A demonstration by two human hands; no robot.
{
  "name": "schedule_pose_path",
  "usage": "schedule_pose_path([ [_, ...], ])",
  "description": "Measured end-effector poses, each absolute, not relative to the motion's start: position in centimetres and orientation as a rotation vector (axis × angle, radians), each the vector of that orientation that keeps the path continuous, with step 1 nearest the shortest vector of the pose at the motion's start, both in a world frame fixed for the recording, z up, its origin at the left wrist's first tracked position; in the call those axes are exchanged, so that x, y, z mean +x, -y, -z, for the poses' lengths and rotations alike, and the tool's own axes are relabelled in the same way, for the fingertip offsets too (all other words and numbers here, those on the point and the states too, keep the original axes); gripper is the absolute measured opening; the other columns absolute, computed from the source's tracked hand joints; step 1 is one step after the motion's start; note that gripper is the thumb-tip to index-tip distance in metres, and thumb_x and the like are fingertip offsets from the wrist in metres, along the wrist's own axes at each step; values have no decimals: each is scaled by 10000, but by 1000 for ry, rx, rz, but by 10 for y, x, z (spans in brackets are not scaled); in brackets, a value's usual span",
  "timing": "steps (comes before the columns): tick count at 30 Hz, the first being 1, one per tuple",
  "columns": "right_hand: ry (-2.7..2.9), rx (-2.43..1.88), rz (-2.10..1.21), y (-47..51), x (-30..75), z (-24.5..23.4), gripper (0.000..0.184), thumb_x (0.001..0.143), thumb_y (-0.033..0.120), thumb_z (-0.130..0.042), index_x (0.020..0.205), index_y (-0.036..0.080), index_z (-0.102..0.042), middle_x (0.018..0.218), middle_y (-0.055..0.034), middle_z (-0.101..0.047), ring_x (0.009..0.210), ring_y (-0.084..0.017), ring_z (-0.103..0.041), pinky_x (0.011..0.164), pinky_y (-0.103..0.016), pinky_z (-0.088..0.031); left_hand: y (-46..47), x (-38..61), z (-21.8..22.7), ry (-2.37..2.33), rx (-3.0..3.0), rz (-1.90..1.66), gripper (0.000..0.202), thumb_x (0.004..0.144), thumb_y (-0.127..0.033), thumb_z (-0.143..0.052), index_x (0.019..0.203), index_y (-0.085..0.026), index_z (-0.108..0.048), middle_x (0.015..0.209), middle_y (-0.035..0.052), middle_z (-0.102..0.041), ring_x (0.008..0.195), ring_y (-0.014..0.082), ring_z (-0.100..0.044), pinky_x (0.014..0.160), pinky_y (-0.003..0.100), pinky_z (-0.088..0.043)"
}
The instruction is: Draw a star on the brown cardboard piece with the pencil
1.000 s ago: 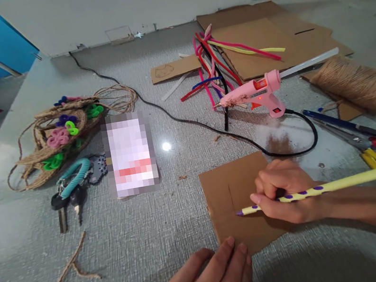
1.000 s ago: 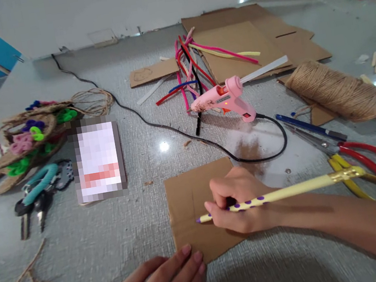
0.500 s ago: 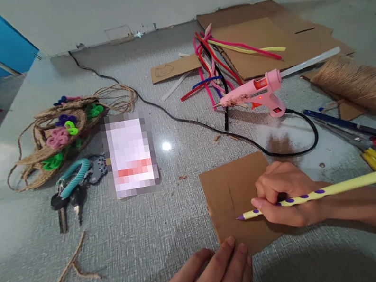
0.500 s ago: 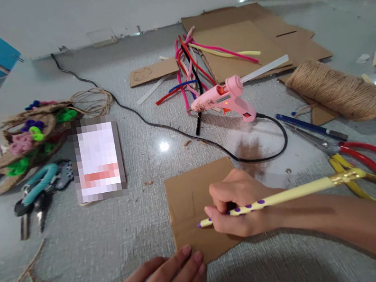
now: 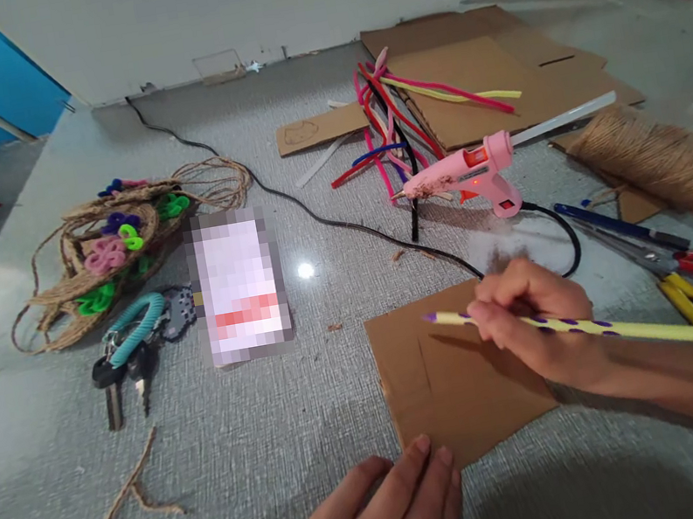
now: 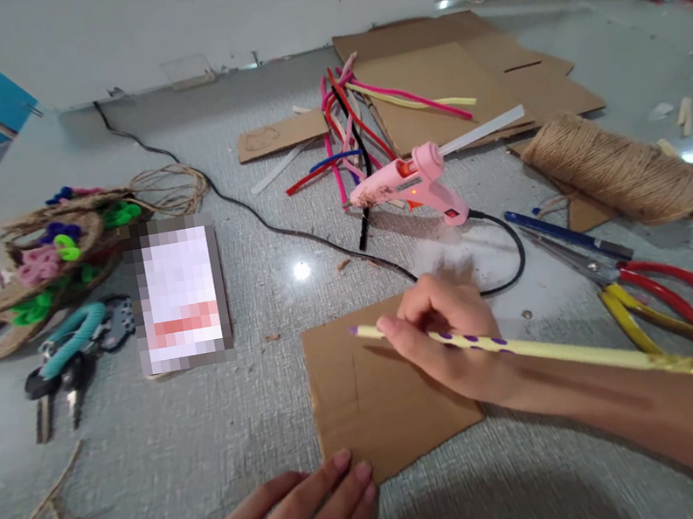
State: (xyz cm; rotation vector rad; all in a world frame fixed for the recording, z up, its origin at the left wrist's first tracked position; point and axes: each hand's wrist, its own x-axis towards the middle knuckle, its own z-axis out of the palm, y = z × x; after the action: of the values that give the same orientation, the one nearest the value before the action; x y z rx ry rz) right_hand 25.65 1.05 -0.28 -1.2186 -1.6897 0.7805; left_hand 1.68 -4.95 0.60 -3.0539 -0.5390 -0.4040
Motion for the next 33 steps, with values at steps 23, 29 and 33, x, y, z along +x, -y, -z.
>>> schedule_pose_path([
  [23,2053,-1350,-874,-14,250,-1,317,846,306,-547,589,210,-388,484,54,-515,458,-84,-489,482,-244,-365,53,17,-3,670,-3120,624,288,930,-252,-449,1131,-148,-628,1201,22,-626,1085,147,-544,789,246,-469],
  [29,2142,-1276,-852,-13,251,0,318,835,281,-562,578,202,-393,490,50,-540,444,-75,-489,464,-227,-346,54,17,-2,672,-3107,671,401,979,-214,-266,1111,-144,-638,1196,30,-628,1086,155,-555,784,252,-463],
  [33,2143,-1295,-794,-12,251,1,318,829,261,-567,571,198,-392,487,49,-545,442,-72,-495,467,-221,-346,54,17,-1,656,-3112,673,380,980,-234,-294,1117,-137,-636,1191,43,-629,1077,157,-562,784,252,-467],
])
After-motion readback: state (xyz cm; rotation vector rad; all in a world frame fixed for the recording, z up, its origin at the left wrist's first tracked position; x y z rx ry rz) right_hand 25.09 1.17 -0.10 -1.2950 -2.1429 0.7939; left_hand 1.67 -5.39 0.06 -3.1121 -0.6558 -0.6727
